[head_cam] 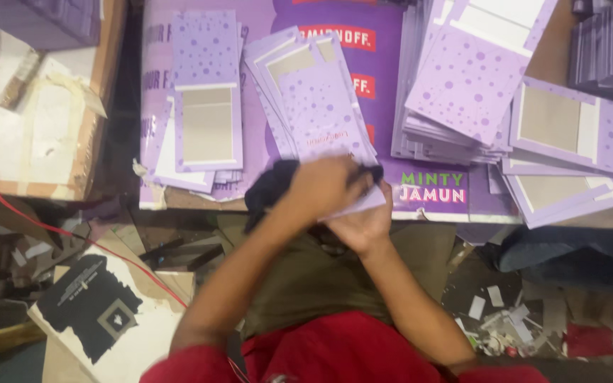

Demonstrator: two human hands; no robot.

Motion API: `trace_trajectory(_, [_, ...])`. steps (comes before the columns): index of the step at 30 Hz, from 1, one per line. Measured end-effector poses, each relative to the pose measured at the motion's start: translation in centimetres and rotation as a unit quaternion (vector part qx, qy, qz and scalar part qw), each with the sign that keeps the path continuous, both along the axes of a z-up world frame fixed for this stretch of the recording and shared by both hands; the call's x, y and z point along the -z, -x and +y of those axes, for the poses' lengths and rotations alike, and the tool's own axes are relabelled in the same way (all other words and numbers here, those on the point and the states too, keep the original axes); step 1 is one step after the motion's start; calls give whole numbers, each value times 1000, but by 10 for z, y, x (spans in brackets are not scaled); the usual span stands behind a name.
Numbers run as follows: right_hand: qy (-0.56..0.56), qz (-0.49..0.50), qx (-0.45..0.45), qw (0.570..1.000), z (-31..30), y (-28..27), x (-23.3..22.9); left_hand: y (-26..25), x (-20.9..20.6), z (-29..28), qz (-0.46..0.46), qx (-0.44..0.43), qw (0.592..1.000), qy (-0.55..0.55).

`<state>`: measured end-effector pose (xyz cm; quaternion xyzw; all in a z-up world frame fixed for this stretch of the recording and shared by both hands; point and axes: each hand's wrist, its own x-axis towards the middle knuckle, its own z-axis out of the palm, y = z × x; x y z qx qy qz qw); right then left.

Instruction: The person wipes the surface of small purple cards with a dark cloth and places them into a stack. The person handles the cards one at a time, wiping each card before stacking it.

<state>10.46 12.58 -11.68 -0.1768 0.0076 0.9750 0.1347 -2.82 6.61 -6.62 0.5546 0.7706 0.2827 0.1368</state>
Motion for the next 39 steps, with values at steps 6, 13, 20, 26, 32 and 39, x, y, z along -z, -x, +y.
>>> trace_trajectory(6, [-250, -44, -65, 965, 16, -7, -21, -11, -77, -89, -400, 239, 878, -110])
trace_trajectory(13, [-854, -380, -120, 334, 15, 47, -73, -10, -102, -126, -399, -5, 861, -317])
trace_trajectory(20, [-847, -430, -6, 312, -1, 40, -23, 38, -59, -25, -57, -177, 943, -275])
trace_trajectory(26, [-805, -447, 80, 381, -2, 39, 6, 58, -7, 50, 170, -52, 970, -167])
trace_trajectory(32, [-804, -438, 124, 383, -4, 28, 20, 47, 20, 15, 12, 114, 993, -34])
trace_trajectory(39, [-816, -420, 113, 381, -7, 24, 13, 79, 24, 7, -435, 131, 886, 86])
